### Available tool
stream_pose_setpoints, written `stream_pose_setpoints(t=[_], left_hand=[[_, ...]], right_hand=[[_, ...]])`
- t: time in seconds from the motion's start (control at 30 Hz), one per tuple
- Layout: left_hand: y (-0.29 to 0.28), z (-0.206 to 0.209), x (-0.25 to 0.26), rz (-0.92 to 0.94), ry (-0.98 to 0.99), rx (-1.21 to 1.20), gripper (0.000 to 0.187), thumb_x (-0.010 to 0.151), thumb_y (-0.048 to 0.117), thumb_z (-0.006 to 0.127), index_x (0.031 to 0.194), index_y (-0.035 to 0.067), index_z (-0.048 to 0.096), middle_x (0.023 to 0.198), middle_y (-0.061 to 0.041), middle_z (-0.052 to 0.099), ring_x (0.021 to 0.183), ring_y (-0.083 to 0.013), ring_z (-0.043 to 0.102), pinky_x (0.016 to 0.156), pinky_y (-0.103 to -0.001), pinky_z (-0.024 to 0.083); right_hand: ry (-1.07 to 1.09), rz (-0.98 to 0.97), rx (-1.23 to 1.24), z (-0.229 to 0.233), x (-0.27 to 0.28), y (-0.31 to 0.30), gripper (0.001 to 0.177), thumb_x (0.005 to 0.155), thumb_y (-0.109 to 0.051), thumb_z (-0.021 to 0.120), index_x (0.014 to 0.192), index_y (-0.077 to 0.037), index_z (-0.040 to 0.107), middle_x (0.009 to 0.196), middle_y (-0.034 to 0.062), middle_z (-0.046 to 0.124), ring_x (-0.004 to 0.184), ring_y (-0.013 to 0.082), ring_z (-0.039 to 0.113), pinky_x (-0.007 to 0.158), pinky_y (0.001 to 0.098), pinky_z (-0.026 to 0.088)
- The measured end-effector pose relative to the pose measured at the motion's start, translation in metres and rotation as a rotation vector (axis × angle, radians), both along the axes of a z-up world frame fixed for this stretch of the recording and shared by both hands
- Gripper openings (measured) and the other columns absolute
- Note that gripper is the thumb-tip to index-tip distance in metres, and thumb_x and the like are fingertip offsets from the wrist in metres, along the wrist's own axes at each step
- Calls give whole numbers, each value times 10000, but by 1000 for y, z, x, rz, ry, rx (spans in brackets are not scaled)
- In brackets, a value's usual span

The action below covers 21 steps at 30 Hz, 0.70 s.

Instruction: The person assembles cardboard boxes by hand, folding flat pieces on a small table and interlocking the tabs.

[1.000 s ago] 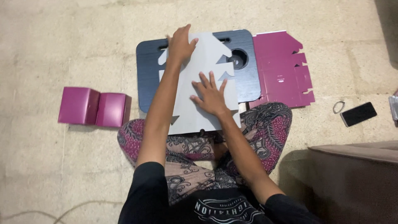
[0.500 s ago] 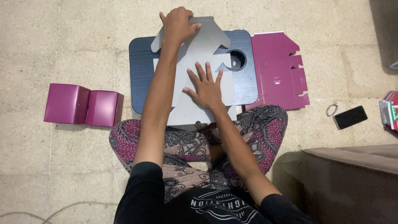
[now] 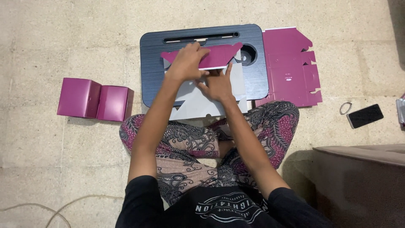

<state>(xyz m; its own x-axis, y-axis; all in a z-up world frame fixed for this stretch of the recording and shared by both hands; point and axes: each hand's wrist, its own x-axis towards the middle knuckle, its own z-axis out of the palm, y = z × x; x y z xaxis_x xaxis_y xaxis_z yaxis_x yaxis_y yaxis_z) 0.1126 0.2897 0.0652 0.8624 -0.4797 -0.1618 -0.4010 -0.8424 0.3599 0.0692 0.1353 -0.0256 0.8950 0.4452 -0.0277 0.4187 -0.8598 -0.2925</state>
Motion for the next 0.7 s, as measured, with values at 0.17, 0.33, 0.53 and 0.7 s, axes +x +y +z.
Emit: stream_pose_setpoints(t=[0.17,0.33,0.53,0.7], left_hand=[[-3,-32,-20,100,-108,-89,779,809,427,810,1465,101,546,1516,-233,365,1453,-477,248,1156,-738,155],[3,-56,-32,100,10,-89,935,795,673,717,1536,215,380,1677,-167,225,1546,-413,153,1125,-819,27],[4,-47,-43,121,-70,-83,793,858,598,688,1520,250,426,1662,-62,310,1541,-318,228,1095,-859,85],[9,-54,-44,131,-138,-148,667,938,481,662,1479,140,473,1633,-55,382,1540,-268,250,1117,-832,40]], right_hand=[[130,-48,21,-53,9,-14,443,887,-505,602,1206,-227,732,1386,55,662,1455,304,434,1172,688,-156],[343,130,265,71,-37,-43,436,910,-363,693,1207,-45,720,1270,263,638,1241,491,551,1095,703,235],[-486,-112,579,-11,38,-37,335,992,-344,729,712,-188,632,617,6,603,631,241,632,679,334,483],[-321,-27,375,-1,24,-14,361,1042,-238,606,1371,-96,652,1497,145,558,1438,403,408,1139,719,170]])
